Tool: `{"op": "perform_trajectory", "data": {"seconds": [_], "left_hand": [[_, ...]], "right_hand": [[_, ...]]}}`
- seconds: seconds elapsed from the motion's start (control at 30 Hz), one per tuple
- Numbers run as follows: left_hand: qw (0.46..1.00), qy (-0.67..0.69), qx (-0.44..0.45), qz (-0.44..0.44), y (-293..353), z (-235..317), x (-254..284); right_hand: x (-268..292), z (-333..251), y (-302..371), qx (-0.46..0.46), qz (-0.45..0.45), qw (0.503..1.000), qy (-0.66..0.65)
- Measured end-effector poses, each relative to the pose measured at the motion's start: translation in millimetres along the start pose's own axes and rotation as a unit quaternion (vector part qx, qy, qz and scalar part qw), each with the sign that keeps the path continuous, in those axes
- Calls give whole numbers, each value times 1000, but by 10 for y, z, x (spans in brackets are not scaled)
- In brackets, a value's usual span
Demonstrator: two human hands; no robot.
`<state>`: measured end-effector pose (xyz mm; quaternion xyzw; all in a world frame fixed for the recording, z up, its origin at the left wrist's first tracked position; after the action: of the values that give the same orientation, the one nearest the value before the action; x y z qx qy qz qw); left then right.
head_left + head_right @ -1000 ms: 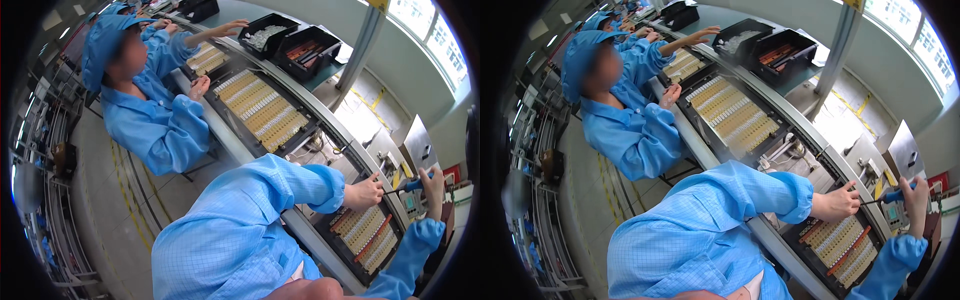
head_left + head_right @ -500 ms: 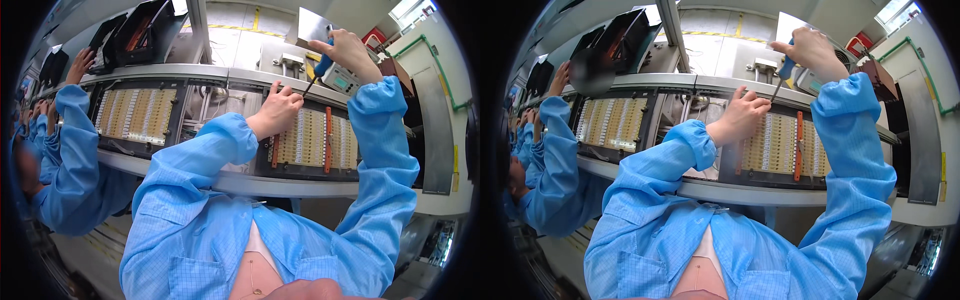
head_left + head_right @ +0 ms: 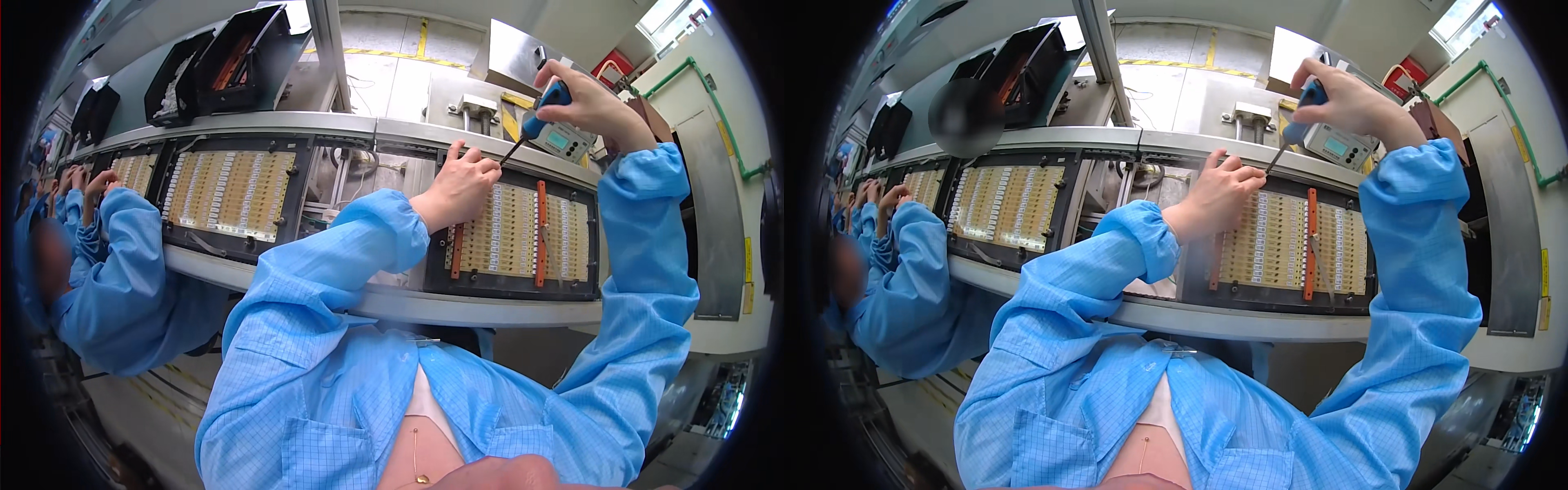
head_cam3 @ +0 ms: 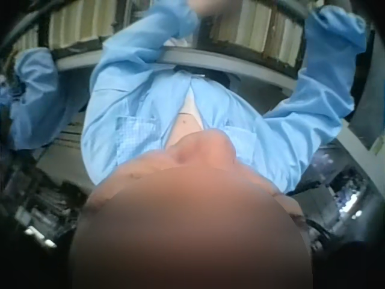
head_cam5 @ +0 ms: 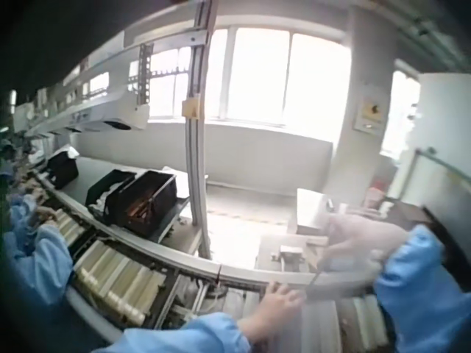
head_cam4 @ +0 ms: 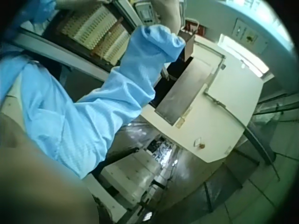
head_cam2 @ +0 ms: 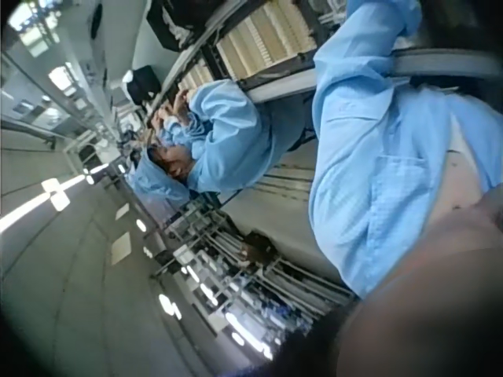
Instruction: An assembly line worker is seen placing components and stickers onto circuit boards and using a manual tool to secure parts.
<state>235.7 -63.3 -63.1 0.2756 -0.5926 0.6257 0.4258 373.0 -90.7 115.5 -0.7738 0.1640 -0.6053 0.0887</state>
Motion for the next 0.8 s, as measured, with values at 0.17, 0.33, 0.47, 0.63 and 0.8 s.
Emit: {"op": "perform_trajectory", "data": {"seconds": [0.17, 0.33, 0.47, 0.63, 0.8], "left_hand": [[1000, 11, -2, -11, 46, 33, -23], [1000, -6, -4, -3, 86, -6, 8], [1000, 9, -6, -13, 79, 15, -29], [1000, -4, -1, -12, 29, 0, -47], [1000, -14, -9, -21, -114, 123, -37]], "right_hand": [[-93, 352, -81, -324, -74, 929, 162], [-113, 269, 80, -178, -64, 980, 55], [-106, 263, 142, -222, -40, 974, -21], [-123, 219, 30, -241, -32, 947, 209], [-55, 122, 120, -87, -104, 990, 31]]}}
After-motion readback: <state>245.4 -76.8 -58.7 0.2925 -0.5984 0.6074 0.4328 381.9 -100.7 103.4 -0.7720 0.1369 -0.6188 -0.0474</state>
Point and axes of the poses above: each hand's wrist, its own y-axis away from the middle knuckle, its own x-axis out of the back of the hand, z = x × y, the point moved 8 cm from there along -y, towards the middle knuckle, and after that the axes turned 5 degrees about -y, right-handed, at the moved point
